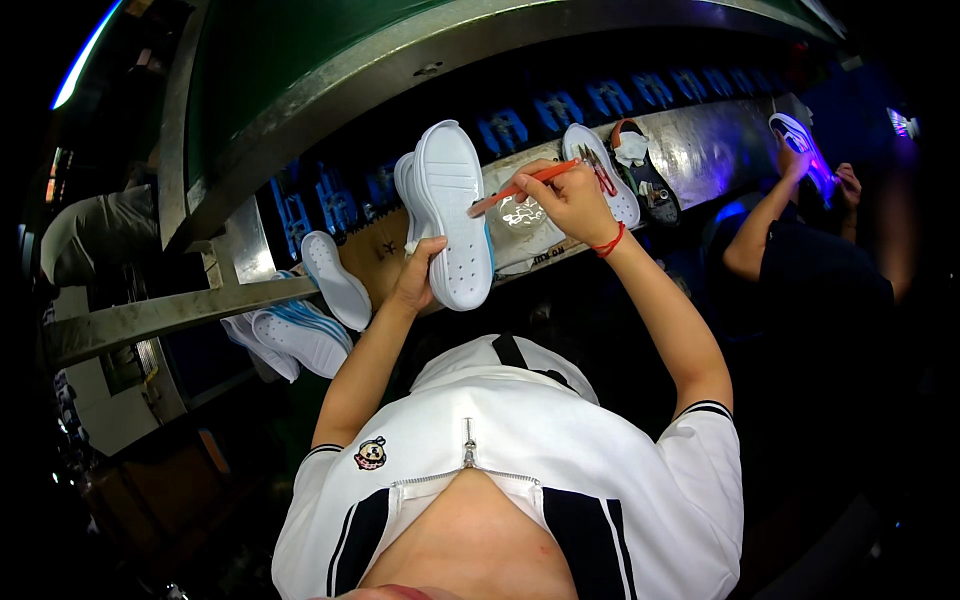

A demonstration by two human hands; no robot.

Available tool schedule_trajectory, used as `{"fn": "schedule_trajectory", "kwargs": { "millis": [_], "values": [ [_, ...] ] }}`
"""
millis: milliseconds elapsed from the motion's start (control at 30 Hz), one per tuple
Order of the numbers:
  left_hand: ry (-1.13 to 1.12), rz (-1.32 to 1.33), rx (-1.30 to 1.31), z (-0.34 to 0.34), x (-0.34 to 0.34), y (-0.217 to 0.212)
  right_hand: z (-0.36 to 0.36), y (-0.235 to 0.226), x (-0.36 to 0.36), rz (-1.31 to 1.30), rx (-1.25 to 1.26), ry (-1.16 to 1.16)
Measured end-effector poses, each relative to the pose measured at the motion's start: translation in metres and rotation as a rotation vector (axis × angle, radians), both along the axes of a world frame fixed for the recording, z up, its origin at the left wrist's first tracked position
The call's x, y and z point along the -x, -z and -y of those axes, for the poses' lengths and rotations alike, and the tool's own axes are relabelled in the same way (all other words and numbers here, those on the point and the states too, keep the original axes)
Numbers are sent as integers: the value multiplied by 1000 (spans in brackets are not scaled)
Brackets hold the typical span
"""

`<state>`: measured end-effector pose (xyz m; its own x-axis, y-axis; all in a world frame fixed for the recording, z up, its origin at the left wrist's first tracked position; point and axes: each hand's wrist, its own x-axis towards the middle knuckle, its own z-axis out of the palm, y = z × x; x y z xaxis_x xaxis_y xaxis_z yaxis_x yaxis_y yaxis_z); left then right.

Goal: The person applies glue to the bottom of shoe soles using a brush, dipping it into a container of adhesive and spreading it across the surface before placing the soles on a rack.

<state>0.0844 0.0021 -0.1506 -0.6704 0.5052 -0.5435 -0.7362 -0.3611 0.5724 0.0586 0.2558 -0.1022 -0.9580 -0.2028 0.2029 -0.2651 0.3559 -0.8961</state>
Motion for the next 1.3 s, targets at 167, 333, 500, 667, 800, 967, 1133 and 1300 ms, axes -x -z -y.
{"fn": "schedule_trajectory", "kwargs": {
  "millis": [167,333,500,667,800,967,1133,1300],
  "values": [
    [-1,-51,4,-1,1,-6,3,-6,3,-53,-12,71],
    [6,-145,3,-3,-1,-10,10,-15,4,107,84,80],
    [148,-111,22,8,-7,1,-3,-14,24,62,137,296],
    [275,-77,-75,17,-11,9,-11,-44,48,-150,-58,263],
    [335,96,-309,13,-5,-20,-19,-61,63,-229,-222,-12],
    [367,228,-527,12,-3,-34,-2,-72,69,-162,-43,-354],
    [366,322,-647,9,-2,-30,33,-73,54,-120,-34,-578],
    [322,234,-535,4,1,-24,62,-56,30,-160,18,-619]
  ]
}}
